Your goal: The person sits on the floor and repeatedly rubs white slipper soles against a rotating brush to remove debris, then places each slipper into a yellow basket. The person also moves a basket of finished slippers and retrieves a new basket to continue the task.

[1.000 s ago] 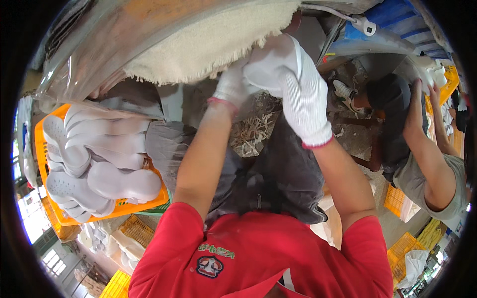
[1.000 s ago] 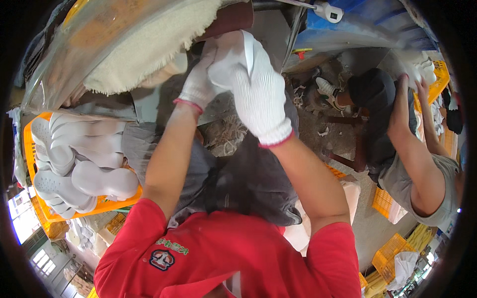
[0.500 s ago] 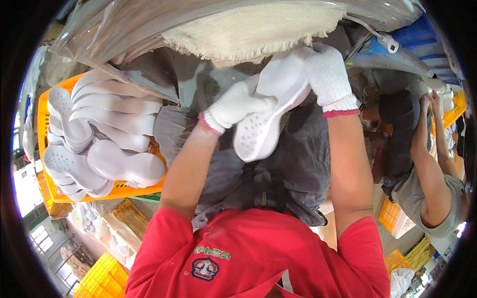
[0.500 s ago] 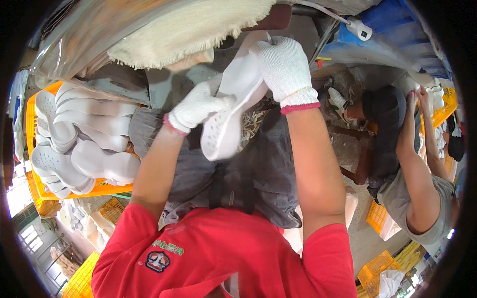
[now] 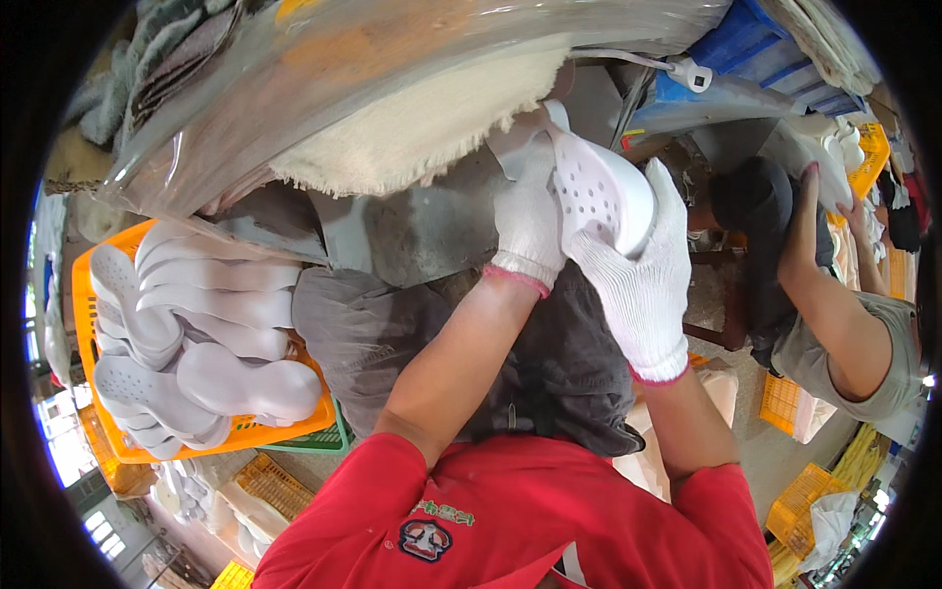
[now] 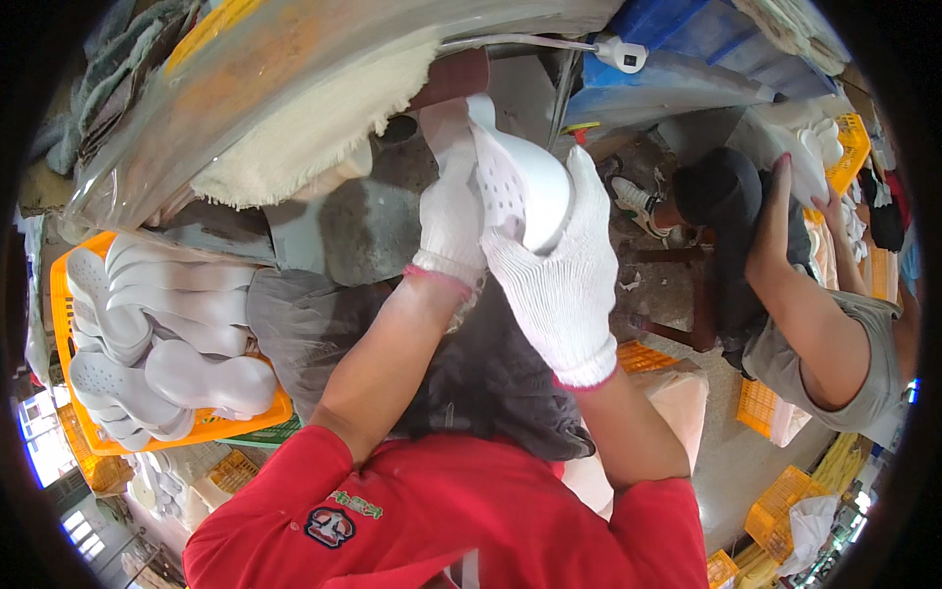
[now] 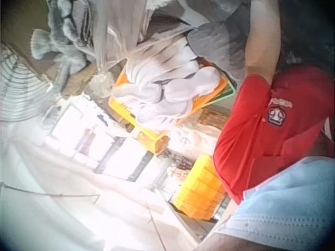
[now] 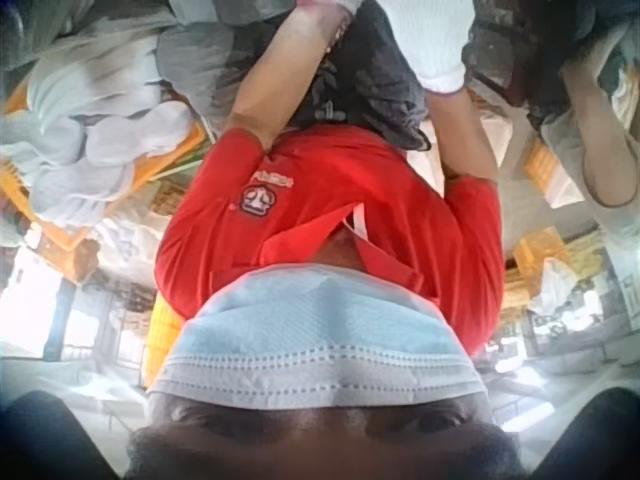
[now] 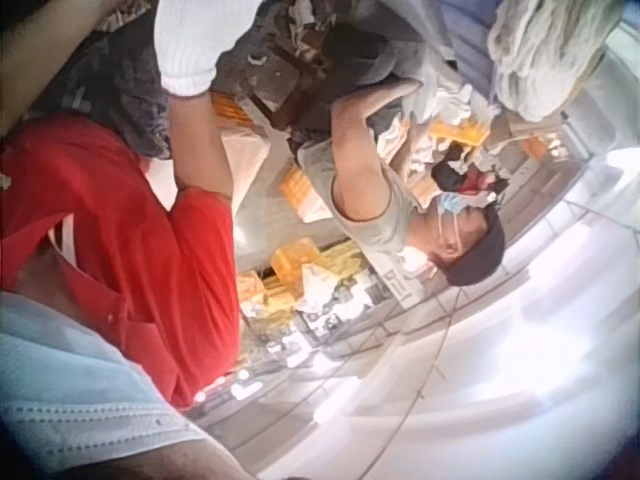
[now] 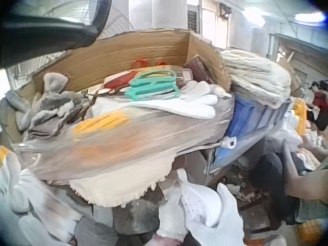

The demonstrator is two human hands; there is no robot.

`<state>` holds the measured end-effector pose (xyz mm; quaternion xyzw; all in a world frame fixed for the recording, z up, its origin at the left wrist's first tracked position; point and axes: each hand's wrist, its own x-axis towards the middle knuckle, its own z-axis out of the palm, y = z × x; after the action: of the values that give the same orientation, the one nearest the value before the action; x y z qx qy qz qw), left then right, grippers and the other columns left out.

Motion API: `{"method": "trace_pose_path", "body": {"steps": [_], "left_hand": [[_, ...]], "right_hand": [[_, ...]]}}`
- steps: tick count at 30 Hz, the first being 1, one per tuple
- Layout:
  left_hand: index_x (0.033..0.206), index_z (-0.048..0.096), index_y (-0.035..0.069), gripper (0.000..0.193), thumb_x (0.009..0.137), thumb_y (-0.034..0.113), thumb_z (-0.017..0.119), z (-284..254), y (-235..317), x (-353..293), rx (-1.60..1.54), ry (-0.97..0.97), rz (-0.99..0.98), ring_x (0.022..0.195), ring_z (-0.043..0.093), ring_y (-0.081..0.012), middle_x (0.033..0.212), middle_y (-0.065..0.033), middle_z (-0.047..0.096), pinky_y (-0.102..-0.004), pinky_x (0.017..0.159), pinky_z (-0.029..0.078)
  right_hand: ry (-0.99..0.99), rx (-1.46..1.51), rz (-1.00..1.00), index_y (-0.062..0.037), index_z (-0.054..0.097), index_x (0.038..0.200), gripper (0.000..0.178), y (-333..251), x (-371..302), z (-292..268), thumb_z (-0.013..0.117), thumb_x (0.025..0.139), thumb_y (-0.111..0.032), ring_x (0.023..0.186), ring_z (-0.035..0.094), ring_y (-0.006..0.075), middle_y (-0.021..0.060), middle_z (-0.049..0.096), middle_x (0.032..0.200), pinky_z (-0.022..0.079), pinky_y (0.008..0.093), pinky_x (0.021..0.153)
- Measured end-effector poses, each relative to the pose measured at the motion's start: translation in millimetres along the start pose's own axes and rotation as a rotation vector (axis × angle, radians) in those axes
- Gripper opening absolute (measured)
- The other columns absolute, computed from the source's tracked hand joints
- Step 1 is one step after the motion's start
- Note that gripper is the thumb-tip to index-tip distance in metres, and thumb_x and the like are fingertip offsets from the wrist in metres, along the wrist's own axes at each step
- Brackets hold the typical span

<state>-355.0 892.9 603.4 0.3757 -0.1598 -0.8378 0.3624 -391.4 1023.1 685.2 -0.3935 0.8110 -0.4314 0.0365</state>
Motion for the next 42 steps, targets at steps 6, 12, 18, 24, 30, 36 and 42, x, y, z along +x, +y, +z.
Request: {"method": "trace_pose_path", "body": {"steps": [6,12,18,24,30,36,42], "left_hand": [[0.128,0.071,-0.003,0.048,0.107,0.039,0.066,-1.8,15.6,31.0,0.357,0.092,0.135,0.101,0.077,-0.0302,0.114,-0.017,0.078,-0.0408,0.086,0.06],[0.146,0.063,0.012,0.043,0.105,0.025,0.064,-50.2,28.5,88.3,1.541,-0.065,0.858,0.117,0.07,-0.0487,0.122,-0.0286,0.074,-0.051,0.098,0.058],[0.151,0.059,0.019,0.056,0.1,0.039,0.07,-111.2,59.8,65.8,1.887,0.006,0.647,0.114,0.073,-0.0414,0.129,-0.0259,0.073,-0.0491,0.098,0.057],[0.145,0.061,-0.009,0.08,0.099,0.054,0.076,-142.1,85.8,24.6,1.466,-0.055,0.586,0.12,0.07,-0.034,0.128,-0.0276,0.073,-0.0405,0.108,0.052],[0.147,0.063,-0.005,0.052,0.103,0.019,0.076,-116.4,64.7,5.3,0.676,-0.36,0.063,0.114,0.068,-0.0129,0.131,-0.006,0.074,-0.0301,0.103,0.053],[0.132,0.072,-0.003,0.036,0.109,0.025,0.068,-60.0,24.8,33.8,0.757,-0.157,0.475,0.115,0.071,-0.0178,0.126,-0.0148,0.077,-0.0315,0.099,0.055],[0.134,0.07,-0.007,0.038,0.109,0.022,0.068,-86.0,38.4,32.8,0.311,-0.376,0.028,0.112,0.074,-0.0254,0.127,-0.0141,0.076,-0.0402,0.1,0.06]], "right_hand": [[0.107,0.075,-0.041,0.0014,0.044,0.161,0.087,20.7,25.8,41.8,0.083,0.087,-0.025,0.135,0.063,0.0464,0.0297,0.057,0.152,0.054,0.0466,0.111],[0.084,0.137,0.014,0.0053,0.05,0.154,0.088,27.6,48.1,75.0,0.086,0.086,-0.036,0.128,0.068,0.0454,0.0313,0.065,0.142,0.057,0.046,0.106],[-0.015,0.206,-0.065,0.0092,0.07,0.128,0.059,36.1,76.4,84.5,0.083,0.083,-0.027,0.104,0.077,0.0407,0.0275,0.077,0.113,0.064,0.0431,0.089],[0.04,-0.553,-0.787,-0.0029,0.081,0.101,0.022,47.9,106.1,101.7,0.073,0.083,-0.013,0.092,0.078,0.0388,0.0232,0.079,0.099,0.065,0.0429,0.08],[-0.106,-0.638,-0.746,-0.0037,0.08,0.105,0.019,32.4,109.2,107.4,0.068,0.09,-0.007,0.091,0.078,0.0378,0.0218,0.079,0.096,0.064,0.0434,0.081],[-0.369,0.096,-0.193,-0.0022,0.072,0.135,0.062,-10.0,49.5,38.3,0.089,0.079,-0.024,0.137,0.062,0.0427,0.0183,0.072,0.136,0.048,0.0456,0.12],[-0.359,-0.403,-0.769,-0.0143,0.077,0.113,0.024,12.2,15.5,29.3,0.069,0.09,-0.015,0.118,0.07,0.0313,0.0064,0.075,0.123,0.054,0.0493,0.103]]}}
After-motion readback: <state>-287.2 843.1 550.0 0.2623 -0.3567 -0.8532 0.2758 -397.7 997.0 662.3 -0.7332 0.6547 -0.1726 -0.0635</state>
